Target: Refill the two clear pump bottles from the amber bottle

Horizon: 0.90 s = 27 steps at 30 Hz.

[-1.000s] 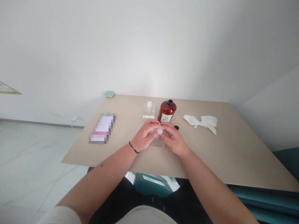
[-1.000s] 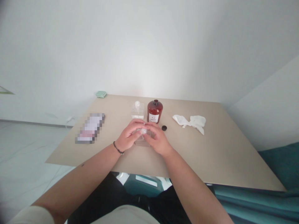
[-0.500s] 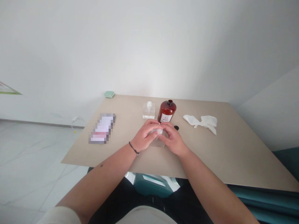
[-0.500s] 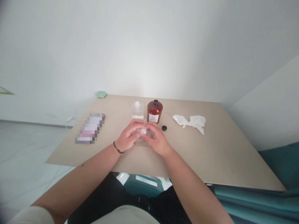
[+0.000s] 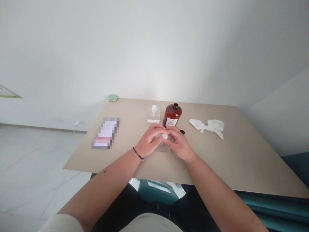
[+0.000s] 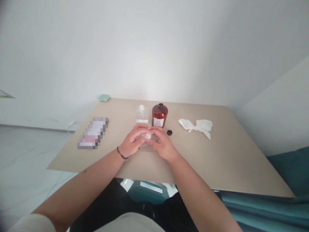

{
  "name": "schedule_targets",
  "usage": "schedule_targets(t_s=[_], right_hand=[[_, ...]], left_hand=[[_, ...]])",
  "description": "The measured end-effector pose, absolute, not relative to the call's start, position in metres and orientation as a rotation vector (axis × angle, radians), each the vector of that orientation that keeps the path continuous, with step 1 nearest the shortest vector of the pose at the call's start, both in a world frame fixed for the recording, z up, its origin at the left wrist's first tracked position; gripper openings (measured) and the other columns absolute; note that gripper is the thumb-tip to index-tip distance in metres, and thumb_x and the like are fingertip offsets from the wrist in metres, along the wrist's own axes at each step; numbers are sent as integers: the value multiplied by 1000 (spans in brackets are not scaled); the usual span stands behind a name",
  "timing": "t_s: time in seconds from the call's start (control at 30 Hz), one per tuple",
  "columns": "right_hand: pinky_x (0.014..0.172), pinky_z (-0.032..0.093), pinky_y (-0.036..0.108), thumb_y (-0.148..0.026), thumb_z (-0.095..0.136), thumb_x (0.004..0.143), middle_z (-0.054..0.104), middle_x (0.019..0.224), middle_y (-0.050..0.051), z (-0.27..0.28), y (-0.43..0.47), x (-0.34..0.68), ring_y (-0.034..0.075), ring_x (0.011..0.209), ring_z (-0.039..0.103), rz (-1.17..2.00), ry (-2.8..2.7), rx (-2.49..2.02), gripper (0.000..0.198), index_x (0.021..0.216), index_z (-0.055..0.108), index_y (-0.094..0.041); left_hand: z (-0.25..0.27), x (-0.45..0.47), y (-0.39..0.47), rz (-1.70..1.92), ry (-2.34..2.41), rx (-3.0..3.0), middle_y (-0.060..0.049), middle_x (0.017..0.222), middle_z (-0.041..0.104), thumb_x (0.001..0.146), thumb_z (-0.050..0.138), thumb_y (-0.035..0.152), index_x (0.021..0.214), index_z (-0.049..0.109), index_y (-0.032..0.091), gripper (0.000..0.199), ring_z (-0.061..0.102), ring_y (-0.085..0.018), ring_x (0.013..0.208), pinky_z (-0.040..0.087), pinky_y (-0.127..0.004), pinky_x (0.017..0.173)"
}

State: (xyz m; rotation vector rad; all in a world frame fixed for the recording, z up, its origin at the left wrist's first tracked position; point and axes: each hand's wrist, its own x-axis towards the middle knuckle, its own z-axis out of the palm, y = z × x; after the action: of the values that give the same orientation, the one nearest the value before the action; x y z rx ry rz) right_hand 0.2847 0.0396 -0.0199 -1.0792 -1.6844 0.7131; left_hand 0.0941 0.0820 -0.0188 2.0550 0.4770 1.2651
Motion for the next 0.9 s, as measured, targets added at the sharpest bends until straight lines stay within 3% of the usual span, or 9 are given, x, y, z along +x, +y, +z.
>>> schedule_targets(t_s=[0.47,0.7,0.8,0.9], right_hand=[[100,52,46,-54,80,83,66,110,6,-18,43,282,25,104,65,735,-1641,-1072,32,94,68,-26],[106,49,50,-48,80,84,66,122,9,-23,40,283,29,116,65,755,-1630,-1090,32,108,72,-28],[108,48,50,-44,74,89,66,127,9,-17,37,289,30,123,63,751,-1653,-1014,29,114,72,-29],[95,53,43,-36,65,93,69,111,7,-10,34,300,26,107,66,669,-1543,-976,16,104,73,-28]], left_hand=[[-22,95,84,1305,402,2024,-8,113,64,104,56,40,122,71,24,29,63,-21,111,54,-41,100],[-20,94,83,1247,431,2041,-9,115,65,104,53,43,124,71,24,33,62,-23,114,53,-44,103],[-25,91,84,1200,429,2030,-11,129,63,103,55,45,142,59,28,42,59,-25,122,49,-46,110],[-33,86,85,1100,461,1949,-13,144,54,95,66,55,160,33,31,77,57,-28,127,47,-49,111]])
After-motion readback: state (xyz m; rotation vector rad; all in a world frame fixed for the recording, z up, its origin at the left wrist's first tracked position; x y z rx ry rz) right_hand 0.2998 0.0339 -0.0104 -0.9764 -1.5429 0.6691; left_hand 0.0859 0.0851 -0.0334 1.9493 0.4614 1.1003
